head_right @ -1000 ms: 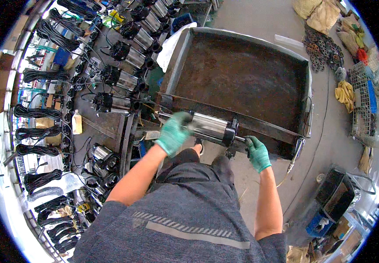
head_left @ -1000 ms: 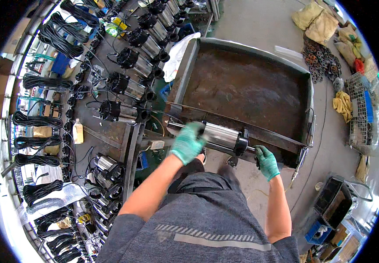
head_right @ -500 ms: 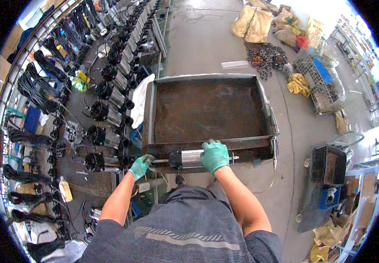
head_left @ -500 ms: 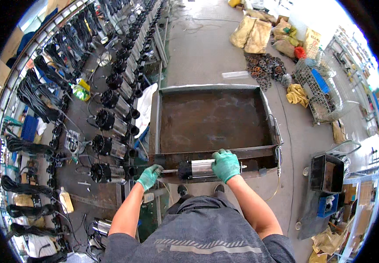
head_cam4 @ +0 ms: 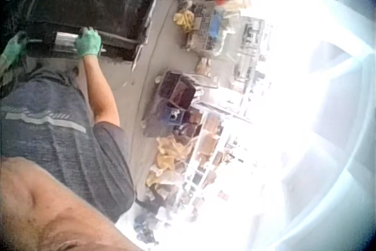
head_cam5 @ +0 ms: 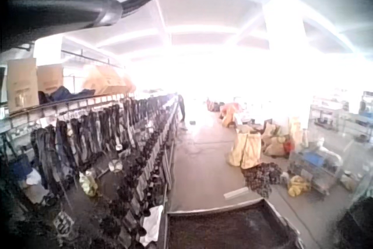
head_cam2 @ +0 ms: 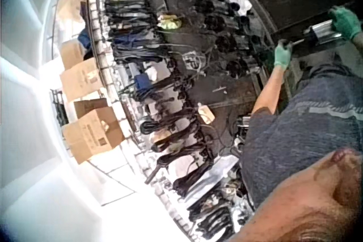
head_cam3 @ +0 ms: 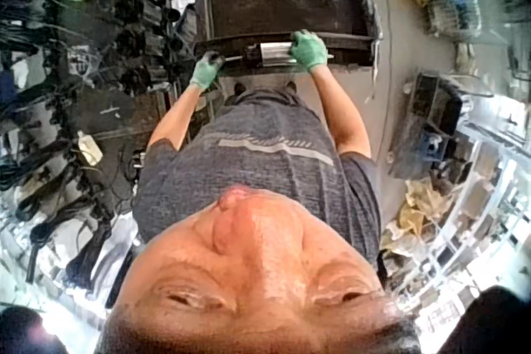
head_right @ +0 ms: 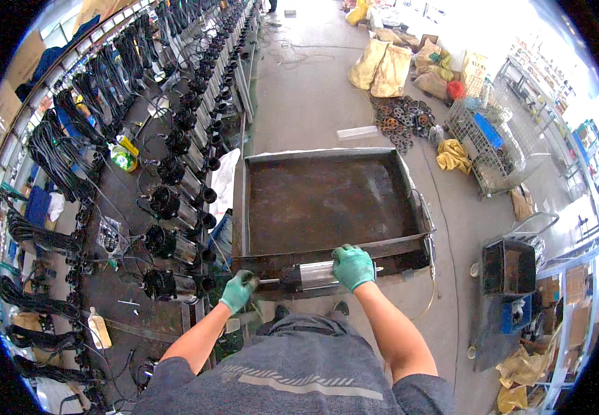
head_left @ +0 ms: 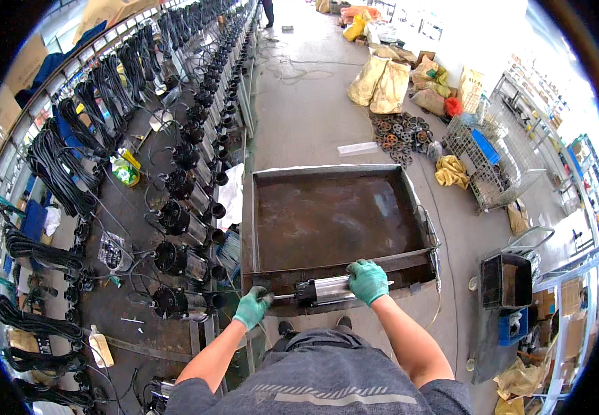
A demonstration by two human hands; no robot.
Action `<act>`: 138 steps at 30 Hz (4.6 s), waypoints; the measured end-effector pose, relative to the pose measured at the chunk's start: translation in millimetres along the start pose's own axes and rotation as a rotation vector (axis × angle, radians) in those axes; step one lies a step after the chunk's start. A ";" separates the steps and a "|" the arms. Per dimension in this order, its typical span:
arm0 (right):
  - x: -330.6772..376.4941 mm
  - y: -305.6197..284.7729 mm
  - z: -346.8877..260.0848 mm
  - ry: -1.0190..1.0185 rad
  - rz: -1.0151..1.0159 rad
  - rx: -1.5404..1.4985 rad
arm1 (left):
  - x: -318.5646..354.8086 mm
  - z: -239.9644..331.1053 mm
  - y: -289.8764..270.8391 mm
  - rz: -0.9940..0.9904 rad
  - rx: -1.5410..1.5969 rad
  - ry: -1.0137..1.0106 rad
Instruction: The person picks up cylindrical submersible pumps from a rack and places them into a metal tray filled with water. They repeatedly submerge the pumps, lift them out, and inspect them while wearing green gloves. The process is repeated for multiple units in a workshop setting.
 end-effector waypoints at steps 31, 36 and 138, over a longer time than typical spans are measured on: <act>0.2 -2.1 0.6 -0.008 -0.008 -0.012 | -44.2 -21.1 8.5 -0.074 0.061 -0.414; -0.5 -2.1 0.6 -0.007 0.001 -0.016 | -18.4 -10.2 2.9 -0.005 0.015 -0.057; 79.8 46.5 164.3 0.636 -0.617 -0.986 | 26.6 111.7 106.8 0.022 -0.720 -0.035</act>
Point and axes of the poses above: each hand's wrist, its own x-axis away from the middle knuckle, its own y-axis out of the palm, z = x × y, the point moved 3 cm from there along -x, towards the middle knuckle, and after that the axes turned 15 degrees about -y, right-handed, at the moved point
